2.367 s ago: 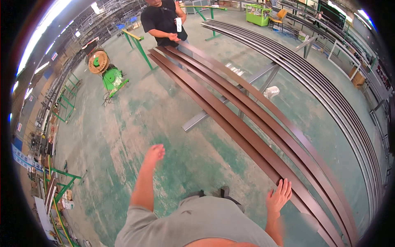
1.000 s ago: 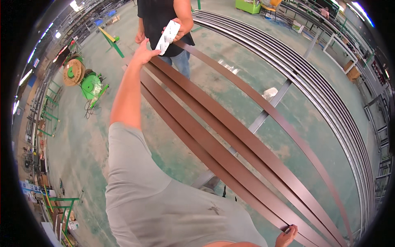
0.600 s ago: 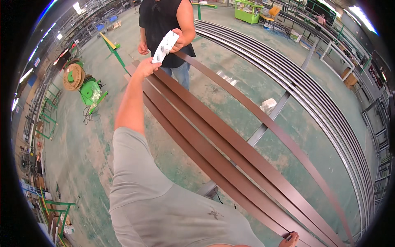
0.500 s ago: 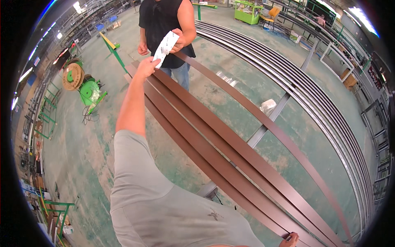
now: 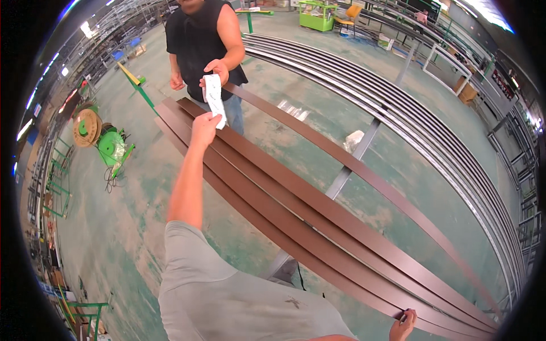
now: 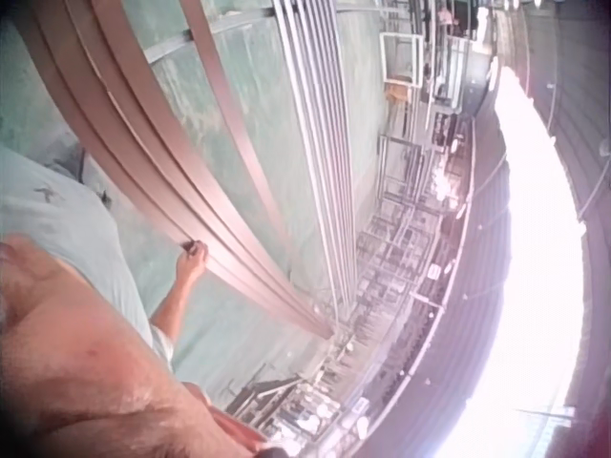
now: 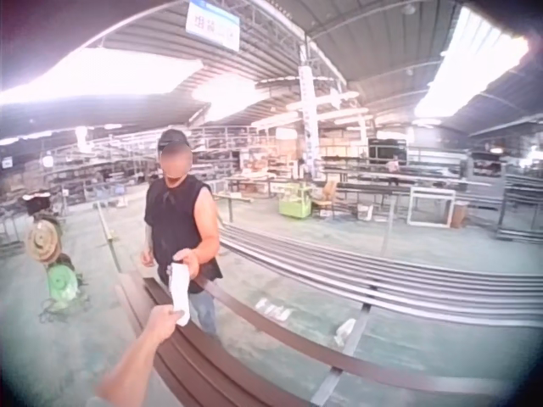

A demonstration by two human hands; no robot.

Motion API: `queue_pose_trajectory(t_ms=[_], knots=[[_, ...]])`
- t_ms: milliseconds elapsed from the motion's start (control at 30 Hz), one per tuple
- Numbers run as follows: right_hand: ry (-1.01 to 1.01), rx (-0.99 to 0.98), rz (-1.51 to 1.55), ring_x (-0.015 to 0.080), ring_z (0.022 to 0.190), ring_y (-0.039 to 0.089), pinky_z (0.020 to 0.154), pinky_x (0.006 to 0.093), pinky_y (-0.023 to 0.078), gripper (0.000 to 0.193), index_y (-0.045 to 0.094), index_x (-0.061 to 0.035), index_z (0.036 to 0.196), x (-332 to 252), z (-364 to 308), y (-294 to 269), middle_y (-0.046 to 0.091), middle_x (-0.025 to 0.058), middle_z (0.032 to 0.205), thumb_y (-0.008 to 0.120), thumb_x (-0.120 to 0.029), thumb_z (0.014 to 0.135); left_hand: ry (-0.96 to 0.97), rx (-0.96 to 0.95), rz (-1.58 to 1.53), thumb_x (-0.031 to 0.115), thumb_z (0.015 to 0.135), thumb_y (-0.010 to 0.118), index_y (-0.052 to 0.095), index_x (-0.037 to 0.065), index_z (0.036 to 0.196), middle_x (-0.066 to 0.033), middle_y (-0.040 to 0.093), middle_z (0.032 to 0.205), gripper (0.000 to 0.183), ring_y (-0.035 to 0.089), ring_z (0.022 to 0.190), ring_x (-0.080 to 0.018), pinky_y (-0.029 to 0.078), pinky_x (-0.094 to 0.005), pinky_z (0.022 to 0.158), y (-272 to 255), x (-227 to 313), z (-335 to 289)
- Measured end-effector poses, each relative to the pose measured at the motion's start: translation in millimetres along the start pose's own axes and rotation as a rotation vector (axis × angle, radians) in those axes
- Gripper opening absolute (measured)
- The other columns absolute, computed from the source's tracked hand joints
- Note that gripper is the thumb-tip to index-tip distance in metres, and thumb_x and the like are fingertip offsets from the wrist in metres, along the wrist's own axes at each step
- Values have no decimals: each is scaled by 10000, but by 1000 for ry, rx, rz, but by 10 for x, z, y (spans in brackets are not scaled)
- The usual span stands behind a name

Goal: The recorder is applying protective tape or labels to long brown metal profiles on a fabrication floor.

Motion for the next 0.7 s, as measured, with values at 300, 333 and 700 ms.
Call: queue_pose_trajectory(t_ms=[300,333,700], knots=[[-243,105,46,293,857,600,768,375,485,151,605,-3,944,-66,-131,-444,641,154,1001,630,-60,806,89,103,220,256,867,607,670,7,888,-189,648,782,257,624,709,-311,462,-390,669,276,944,-939],[-210,112,61,293,857,600,768,375,485,151,605,-3,944,174,-255,-405,641,154,1001,630,-60,806,115,77,240,259,870,602,674,4,897,-187,647,775,266,629,708,-299,462,-385,667,258,1073,-1061],[699,360,336,339,1009,620,868,388,490,369,621,9,1091,3150,-2369,-770,623,193,1148,668,-257,841,250,-43,365,281,913,553,654,-71,1050,-231,670,961,391,620,879,-319,467,-415,840,857,2267,-3378]])
Point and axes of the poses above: each hand's wrist, its own z-axis towards the middle knuckle, its own y-axis out of the palm, x = y × z, the point moved 6 cm from there along z, towards the middle knuckle
